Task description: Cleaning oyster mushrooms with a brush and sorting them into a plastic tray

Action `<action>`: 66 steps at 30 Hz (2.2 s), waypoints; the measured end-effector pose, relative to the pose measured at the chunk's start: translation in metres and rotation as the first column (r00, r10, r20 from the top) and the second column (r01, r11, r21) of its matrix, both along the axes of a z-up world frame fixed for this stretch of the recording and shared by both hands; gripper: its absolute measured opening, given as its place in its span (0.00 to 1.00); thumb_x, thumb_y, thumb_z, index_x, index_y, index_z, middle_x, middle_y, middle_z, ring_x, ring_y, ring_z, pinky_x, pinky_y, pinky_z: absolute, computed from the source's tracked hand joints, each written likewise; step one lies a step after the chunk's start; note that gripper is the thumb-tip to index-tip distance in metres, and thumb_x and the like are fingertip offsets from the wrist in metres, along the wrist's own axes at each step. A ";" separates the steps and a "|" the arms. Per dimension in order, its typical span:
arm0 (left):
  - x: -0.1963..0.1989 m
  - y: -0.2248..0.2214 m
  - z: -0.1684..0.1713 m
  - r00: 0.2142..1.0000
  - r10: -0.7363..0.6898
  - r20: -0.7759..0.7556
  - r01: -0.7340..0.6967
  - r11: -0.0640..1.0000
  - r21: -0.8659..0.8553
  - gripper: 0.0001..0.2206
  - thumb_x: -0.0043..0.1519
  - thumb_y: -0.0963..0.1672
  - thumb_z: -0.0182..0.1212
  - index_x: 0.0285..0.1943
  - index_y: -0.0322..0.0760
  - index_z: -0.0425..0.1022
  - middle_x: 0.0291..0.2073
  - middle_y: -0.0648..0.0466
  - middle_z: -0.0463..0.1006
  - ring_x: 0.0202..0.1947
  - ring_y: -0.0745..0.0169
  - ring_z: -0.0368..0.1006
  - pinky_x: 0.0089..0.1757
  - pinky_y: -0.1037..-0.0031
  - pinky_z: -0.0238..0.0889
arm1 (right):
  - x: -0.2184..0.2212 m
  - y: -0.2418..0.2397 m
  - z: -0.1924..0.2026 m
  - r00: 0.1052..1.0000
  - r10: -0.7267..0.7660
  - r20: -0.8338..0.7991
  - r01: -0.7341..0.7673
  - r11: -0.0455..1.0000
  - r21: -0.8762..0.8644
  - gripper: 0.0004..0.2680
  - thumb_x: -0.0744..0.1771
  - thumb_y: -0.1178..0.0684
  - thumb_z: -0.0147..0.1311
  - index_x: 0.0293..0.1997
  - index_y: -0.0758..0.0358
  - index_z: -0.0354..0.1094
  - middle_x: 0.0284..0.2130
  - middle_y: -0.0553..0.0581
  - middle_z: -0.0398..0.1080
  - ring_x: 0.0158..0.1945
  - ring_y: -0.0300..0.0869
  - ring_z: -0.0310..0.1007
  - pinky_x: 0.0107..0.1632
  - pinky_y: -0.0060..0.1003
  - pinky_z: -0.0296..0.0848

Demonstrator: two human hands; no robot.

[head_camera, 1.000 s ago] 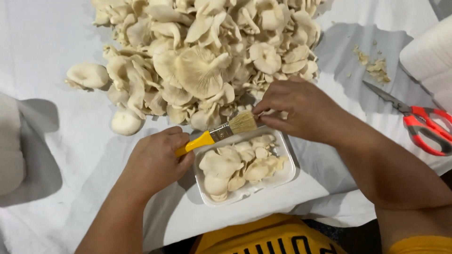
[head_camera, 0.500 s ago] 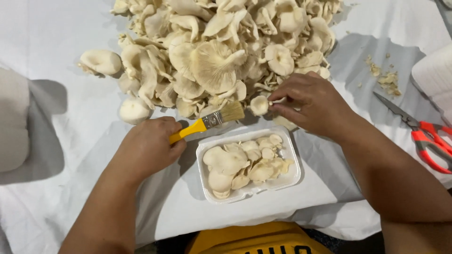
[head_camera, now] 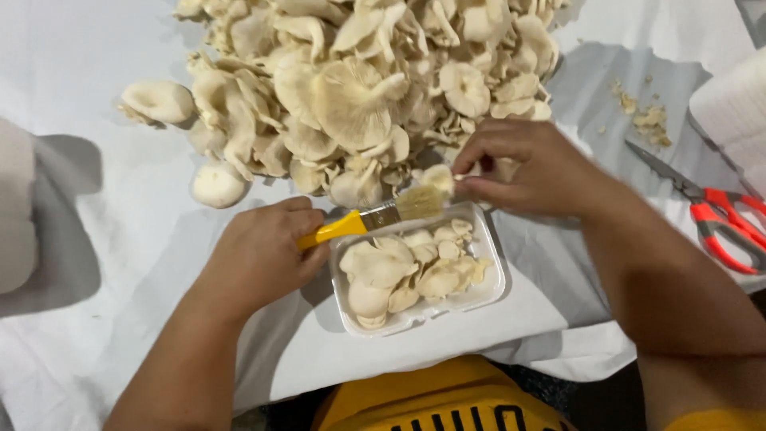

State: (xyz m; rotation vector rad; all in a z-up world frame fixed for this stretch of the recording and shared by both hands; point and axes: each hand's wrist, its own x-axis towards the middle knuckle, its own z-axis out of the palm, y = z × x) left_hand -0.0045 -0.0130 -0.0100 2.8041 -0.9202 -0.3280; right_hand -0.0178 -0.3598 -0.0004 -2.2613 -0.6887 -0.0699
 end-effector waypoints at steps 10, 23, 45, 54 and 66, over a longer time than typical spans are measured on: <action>0.004 0.011 -0.024 0.995 -0.040 0.095 0.048 0.995 -0.085 0.09 0.60 0.51 0.60 0.33 0.47 0.77 0.28 0.62 0.74 0.24 0.54 0.73 0.25 0.61 0.63 | -0.006 -0.005 0.024 0.717 0.420 -0.555 -0.509 0.860 -0.007 0.05 0.64 0.48 0.63 0.40 0.48 0.81 0.27 0.40 0.80 0.21 0.26 0.71 0.24 0.21 0.68; 0.006 0.015 -0.023 0.996 -0.014 0.083 0.020 0.997 -0.072 0.09 0.59 0.50 0.61 0.37 0.45 0.78 0.30 0.62 0.74 0.26 0.53 0.73 0.26 0.60 0.63 | -0.008 0.006 0.022 0.777 0.346 -0.526 -0.489 0.858 -0.157 0.08 0.64 0.44 0.61 0.44 0.44 0.82 0.30 0.39 0.81 0.26 0.30 0.74 0.30 0.27 0.72; 0.012 0.017 -0.028 0.991 0.039 0.131 -0.027 0.995 -0.096 0.11 0.58 0.49 0.60 0.40 0.41 0.81 0.29 0.60 0.76 0.26 0.55 0.74 0.27 0.62 0.66 | 0.008 0.016 -0.015 0.994 0.009 0.110 0.037 0.909 -0.415 0.07 0.65 0.45 0.63 0.46 0.46 0.81 0.37 0.43 0.75 0.46 0.43 0.66 0.56 0.48 0.57; 0.010 0.010 -0.020 0.997 0.074 0.028 -0.074 0.997 -0.017 0.11 0.61 0.51 0.58 0.42 0.44 0.80 0.31 0.63 0.76 0.29 0.57 0.74 0.27 0.61 0.67 | 0.014 0.030 -0.022 0.995 0.001 0.097 0.053 0.835 -0.548 0.09 0.65 0.42 0.63 0.46 0.47 0.79 0.37 0.46 0.76 0.45 0.42 0.67 0.50 0.43 0.60; 0.008 0.010 -0.021 1.000 0.028 0.010 -0.027 0.998 -0.055 0.09 0.60 0.50 0.57 0.36 0.44 0.78 0.30 0.62 0.75 0.27 0.55 0.74 0.26 0.61 0.64 | 0.002 0.010 -0.016 0.969 -0.003 0.247 0.106 0.909 -0.402 0.09 0.65 0.45 0.66 0.47 0.48 0.80 0.40 0.50 0.74 0.48 0.46 0.67 0.56 0.51 0.62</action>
